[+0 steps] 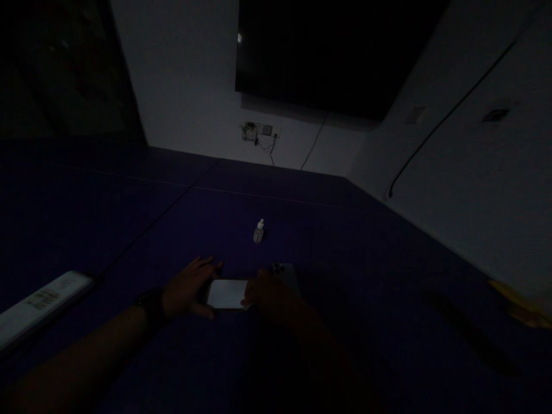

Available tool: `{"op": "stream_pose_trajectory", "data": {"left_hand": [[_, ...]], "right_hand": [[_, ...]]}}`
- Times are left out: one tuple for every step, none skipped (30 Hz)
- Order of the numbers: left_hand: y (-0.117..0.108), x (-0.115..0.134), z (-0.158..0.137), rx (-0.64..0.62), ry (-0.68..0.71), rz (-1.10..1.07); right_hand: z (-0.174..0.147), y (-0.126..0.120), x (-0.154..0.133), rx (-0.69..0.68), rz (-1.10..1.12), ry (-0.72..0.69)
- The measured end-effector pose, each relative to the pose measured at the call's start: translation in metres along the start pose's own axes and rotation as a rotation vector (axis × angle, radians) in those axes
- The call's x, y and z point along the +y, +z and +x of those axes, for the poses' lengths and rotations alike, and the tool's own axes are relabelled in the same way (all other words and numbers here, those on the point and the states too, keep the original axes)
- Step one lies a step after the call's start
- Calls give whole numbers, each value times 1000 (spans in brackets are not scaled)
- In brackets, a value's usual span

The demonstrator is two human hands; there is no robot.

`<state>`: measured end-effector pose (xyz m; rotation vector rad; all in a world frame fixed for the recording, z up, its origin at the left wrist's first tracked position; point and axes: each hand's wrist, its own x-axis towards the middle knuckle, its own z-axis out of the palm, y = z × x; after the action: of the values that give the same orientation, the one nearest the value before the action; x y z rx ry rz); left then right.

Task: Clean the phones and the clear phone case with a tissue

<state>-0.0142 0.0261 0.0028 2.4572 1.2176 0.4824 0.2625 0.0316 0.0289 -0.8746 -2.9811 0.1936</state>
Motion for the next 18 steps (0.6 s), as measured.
{"op": "stream_pose_trajectory", "data": {"left_hand": [[-1,1,0,-9,-7,4],[-1,2,1,-17,-13,9],[-2,3,1,-20,-18,14],[-2,3,1,-20,-19,17],[-2,4,1,-14,-17,17],[-2,4,1,-11,-15,14],[-2,4,1,-11,-13,11],[-2,4,1,-13,-13,7],[-2,4,1,-14,-16,3],[-1,4,1,-13,-20,-1],[-1,4,1,-11,-26,-4],[0,3,1,-7,-32,-6],[0,3,1,-2,-36,-6],[0,4,2,0,-37,-4],[0,4,2,0,-35,0],[1,4,2,-3,-30,4],[1,4,2,-4,-26,7],[1,4,2,-4,-23,7]], "right_hand": [[0,-2,-2,-21,17,14],[1,-3,-6,-29,28,45],[3,-5,-11,-29,27,79],[6,-6,-16,-20,19,116],[10,-7,-22,-5,6,148],[14,-7,-27,12,-7,169],[19,-7,-33,25,-18,180],[23,-6,-39,36,-24,183],[27,-6,-43,41,-25,177],[31,-5,-47,42,-23,166],[33,-5,-49,37,-18,150],[35,-5,-50,28,-8,131],[35,-5,-50,15,5,112],[35,-5,-49,1,17,101],[34,-6,-48,-10,22,105],[34,-6,-47,-14,17,121],[34,-6,-48,-12,2,145],[34,-6,-49,-4,-21,174]]}}
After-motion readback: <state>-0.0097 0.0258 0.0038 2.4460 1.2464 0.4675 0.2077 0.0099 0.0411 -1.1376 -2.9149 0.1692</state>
